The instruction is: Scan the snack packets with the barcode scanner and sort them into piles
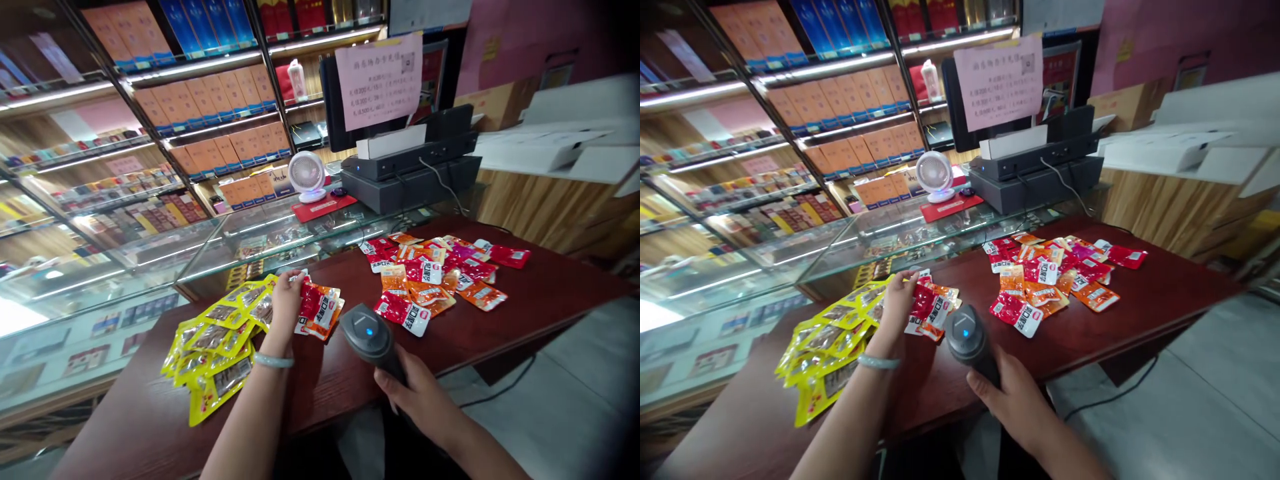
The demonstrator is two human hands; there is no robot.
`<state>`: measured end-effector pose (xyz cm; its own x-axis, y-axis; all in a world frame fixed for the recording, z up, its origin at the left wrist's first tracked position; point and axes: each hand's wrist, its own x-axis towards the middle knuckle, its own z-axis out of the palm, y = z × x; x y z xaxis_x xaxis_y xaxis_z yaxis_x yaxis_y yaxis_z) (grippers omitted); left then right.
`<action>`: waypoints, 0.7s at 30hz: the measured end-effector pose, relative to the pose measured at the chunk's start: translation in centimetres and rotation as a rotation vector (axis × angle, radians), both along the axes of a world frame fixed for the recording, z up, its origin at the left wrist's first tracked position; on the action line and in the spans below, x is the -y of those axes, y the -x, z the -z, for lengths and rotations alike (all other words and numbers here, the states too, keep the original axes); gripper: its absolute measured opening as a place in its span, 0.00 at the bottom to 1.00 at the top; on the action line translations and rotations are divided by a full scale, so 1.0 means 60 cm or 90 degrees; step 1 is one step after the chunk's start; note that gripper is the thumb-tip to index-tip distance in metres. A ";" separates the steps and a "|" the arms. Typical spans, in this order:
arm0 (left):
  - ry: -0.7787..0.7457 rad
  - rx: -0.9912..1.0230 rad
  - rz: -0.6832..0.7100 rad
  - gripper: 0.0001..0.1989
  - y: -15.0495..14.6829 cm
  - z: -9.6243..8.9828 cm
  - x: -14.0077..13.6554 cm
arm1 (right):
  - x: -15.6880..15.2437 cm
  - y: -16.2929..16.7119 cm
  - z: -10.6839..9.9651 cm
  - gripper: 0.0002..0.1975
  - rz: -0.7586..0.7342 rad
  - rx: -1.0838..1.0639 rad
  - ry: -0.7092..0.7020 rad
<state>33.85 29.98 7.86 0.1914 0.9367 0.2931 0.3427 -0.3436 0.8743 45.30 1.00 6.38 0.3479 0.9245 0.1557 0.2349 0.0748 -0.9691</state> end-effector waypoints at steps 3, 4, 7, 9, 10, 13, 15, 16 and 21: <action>0.038 0.094 0.020 0.19 -0.020 0.004 0.000 | -0.014 0.010 -0.005 0.25 -0.041 0.000 0.010; 0.064 0.134 0.026 0.19 -0.024 0.005 -0.001 | -0.018 0.013 -0.006 0.25 -0.051 -0.002 0.016; 0.159 0.240 0.048 0.21 -0.032 0.009 0.000 | -0.032 0.022 -0.008 0.24 -0.081 -0.007 0.018; 0.195 0.254 0.061 0.22 -0.037 0.016 0.002 | -0.040 0.027 -0.011 0.24 -0.098 -0.010 0.007; 0.203 0.241 0.067 0.22 -0.039 0.020 0.002 | -0.044 0.028 -0.013 0.24 -0.104 -0.012 0.001; 0.197 0.142 0.071 0.21 -0.037 0.031 -0.003 | -0.050 0.030 -0.019 0.24 -0.109 -0.012 -0.018; 0.162 0.040 0.059 0.19 -0.027 0.034 -0.011 | -0.050 0.028 -0.019 0.24 -0.101 -0.015 -0.022; 0.141 -0.017 0.052 0.18 -0.020 0.033 -0.016 | -0.050 0.026 -0.018 0.24 -0.095 -0.015 -0.020; 0.131 -0.266 0.136 0.14 0.018 0.013 -0.034 | -0.042 0.020 -0.008 0.27 -0.054 -0.016 0.009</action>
